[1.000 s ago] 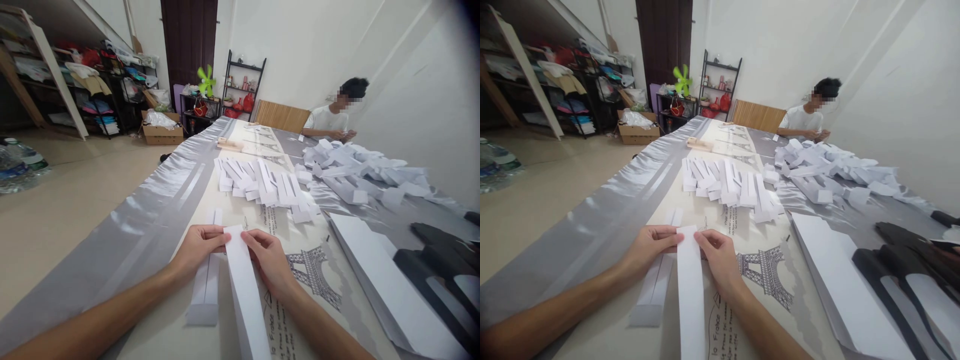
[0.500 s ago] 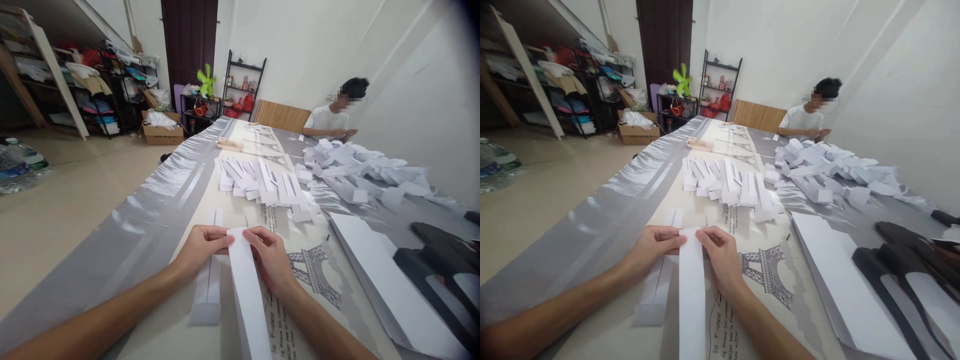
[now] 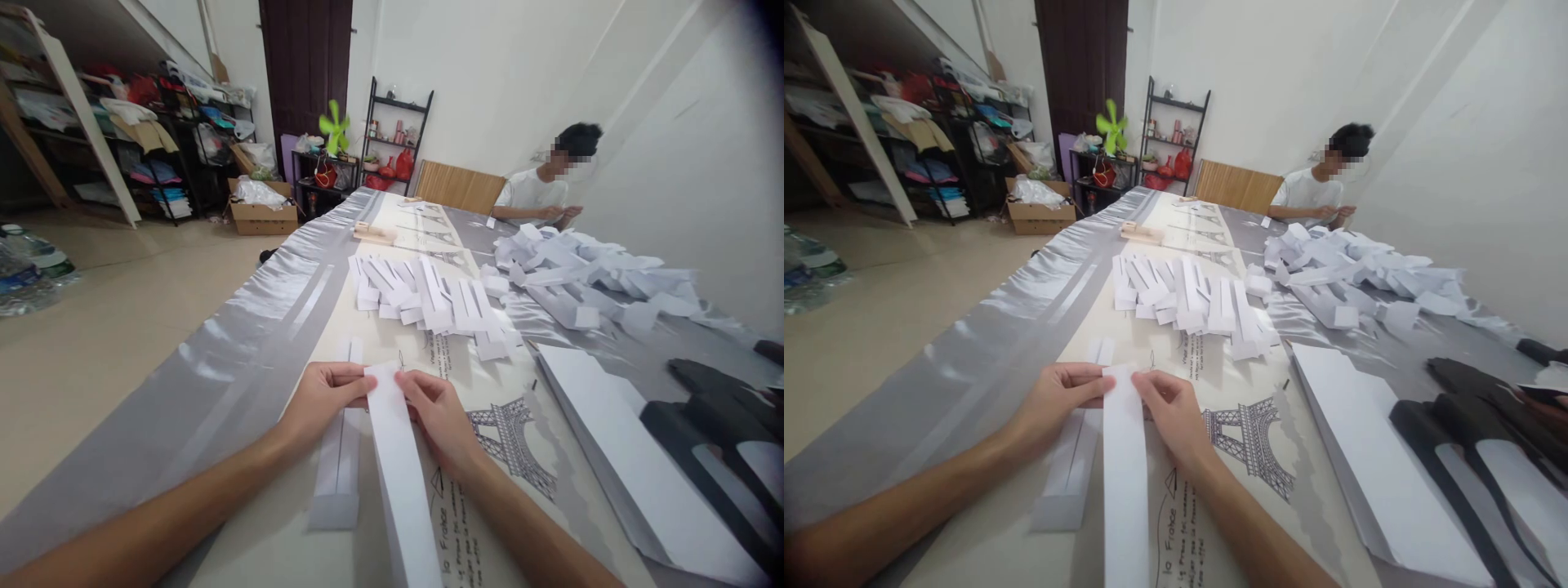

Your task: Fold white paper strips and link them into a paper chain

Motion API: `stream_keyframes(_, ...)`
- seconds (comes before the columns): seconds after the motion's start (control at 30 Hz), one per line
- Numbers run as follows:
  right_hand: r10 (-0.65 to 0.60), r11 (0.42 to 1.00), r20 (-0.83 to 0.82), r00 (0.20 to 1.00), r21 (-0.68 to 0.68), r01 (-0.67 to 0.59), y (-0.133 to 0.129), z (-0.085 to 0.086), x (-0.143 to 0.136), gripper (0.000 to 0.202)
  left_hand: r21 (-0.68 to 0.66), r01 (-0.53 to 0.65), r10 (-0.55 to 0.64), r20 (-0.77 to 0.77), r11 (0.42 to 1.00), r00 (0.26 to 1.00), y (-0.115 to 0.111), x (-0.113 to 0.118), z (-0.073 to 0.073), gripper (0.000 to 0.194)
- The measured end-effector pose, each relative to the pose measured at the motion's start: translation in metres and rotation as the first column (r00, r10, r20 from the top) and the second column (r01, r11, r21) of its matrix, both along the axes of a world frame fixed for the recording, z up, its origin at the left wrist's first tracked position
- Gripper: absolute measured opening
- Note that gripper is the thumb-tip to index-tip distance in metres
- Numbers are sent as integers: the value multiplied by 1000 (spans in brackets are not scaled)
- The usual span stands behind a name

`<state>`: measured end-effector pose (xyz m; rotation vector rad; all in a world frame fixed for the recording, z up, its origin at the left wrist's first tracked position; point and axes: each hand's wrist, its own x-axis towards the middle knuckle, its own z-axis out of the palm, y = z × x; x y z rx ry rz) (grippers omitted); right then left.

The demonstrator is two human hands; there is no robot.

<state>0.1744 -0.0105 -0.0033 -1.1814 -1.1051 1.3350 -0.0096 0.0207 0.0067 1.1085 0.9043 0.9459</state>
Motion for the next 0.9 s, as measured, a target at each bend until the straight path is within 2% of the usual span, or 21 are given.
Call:
stream_keyframes(0.1, 51, 999, 84, 995, -9, -51, 0, 2, 2, 33, 25, -53, 53, 1, 998, 999, 3, -2, 2, 35)
stream_keyframes(0.27, 80, 993, 44, 996, -86, -76, -1, 7, 3, 33, 3, -78, 78, -4, 997, 997, 6, -4, 1, 33)
stream_keyframes(0.4, 217, 965, 94, 972, -174, -199, -3, 14, 5, 34, -9, -237, 237, -2, 972, 972, 12, -8, 3, 34)
stream_keyframes(0.47, 235, 955, 87, 968, -205, -213, -3, 15, 7, 35, -16, -278, 278, -4, 961, 961, 15, -10, 3, 36)
stream_keyframes(0.77, 220, 945, -5, 975, -248, -214, -3, 14, 8, 35, 3, -242, 242, 1, 970, 970, 17, -12, 2, 35)
stream_keyframes(0.9, 242, 935, -10, 970, -265, -236, -5, 17, 8, 30, 5, -301, 301, 12, 954, 954, 20, -14, 5, 37)
